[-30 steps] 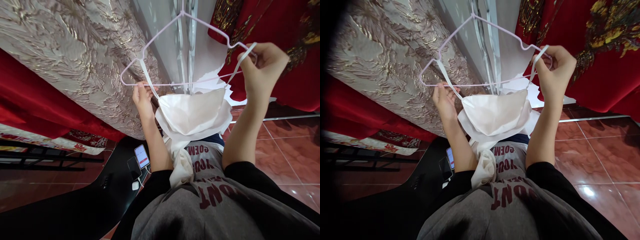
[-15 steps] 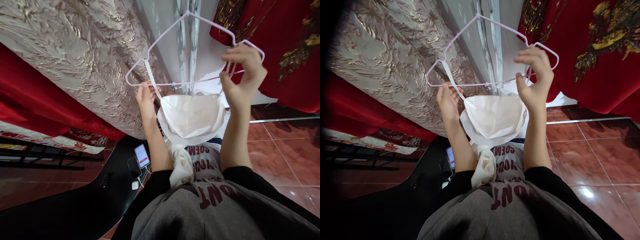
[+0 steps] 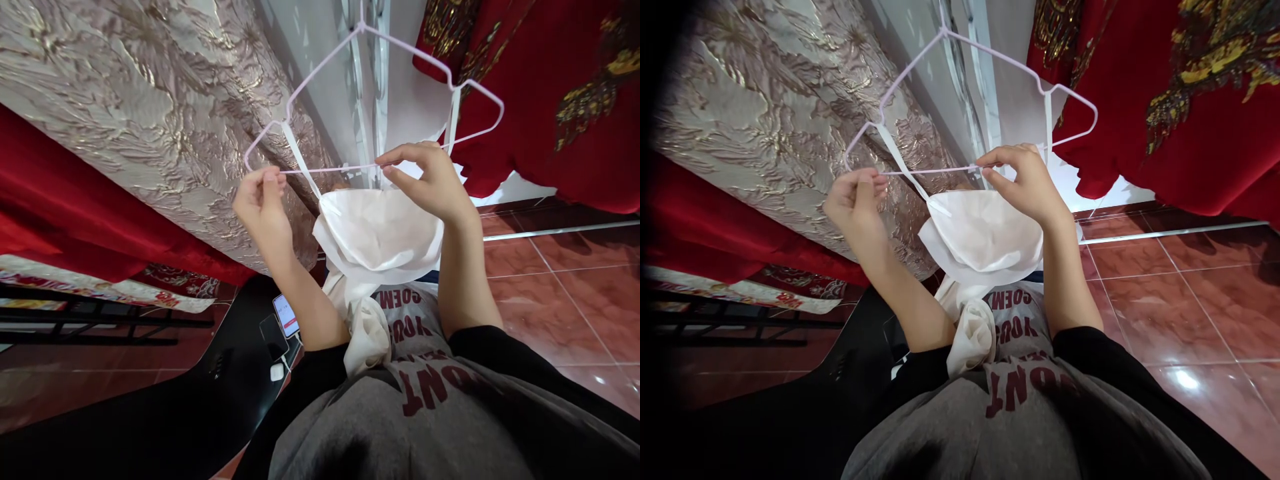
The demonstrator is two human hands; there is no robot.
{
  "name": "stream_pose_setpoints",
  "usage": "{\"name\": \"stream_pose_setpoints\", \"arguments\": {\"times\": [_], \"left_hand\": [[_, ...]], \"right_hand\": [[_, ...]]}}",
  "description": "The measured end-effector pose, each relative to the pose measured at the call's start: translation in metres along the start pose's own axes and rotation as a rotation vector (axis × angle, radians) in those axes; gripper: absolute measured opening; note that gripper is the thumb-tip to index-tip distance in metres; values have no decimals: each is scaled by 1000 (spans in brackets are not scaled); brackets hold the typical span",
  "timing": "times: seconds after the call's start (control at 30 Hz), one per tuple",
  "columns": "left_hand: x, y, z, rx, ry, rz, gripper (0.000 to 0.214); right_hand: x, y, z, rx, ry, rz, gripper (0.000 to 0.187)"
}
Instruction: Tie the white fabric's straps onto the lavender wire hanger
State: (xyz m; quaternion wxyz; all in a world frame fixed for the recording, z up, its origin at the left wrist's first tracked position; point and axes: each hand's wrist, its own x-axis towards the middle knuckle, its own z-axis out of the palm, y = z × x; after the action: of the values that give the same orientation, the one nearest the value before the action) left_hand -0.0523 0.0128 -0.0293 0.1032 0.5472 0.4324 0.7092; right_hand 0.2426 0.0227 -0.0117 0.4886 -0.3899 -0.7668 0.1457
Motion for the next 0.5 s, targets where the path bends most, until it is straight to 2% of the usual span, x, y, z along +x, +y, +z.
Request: {"name": "stream_pose_setpoints", "arguments": {"times": [0.1, 0.2, 0.27, 0.33, 0.43, 0.5], "left_hand": [[-5, 7, 13, -1, -62, 54, 31], [-12, 11, 31, -44, -160, -12, 35], [-12, 13, 38, -94, -181, -68, 38], [-6, 19, 41, -153, -140, -87, 46], [12, 35, 41, -255, -41, -26, 65], [24, 45, 39, -274, -30, -52, 66]], "right_hand": [[0, -1, -2, -15, 16, 14, 15], [0, -1, -3, -17, 43, 24, 13], [0, -1, -3, -5, 48, 33, 13], [0, -2, -3, 5, 47, 41, 12], [0, -1, -3, 10, 44, 48, 11], [0, -1, -3, 13, 37, 44, 12]]}}
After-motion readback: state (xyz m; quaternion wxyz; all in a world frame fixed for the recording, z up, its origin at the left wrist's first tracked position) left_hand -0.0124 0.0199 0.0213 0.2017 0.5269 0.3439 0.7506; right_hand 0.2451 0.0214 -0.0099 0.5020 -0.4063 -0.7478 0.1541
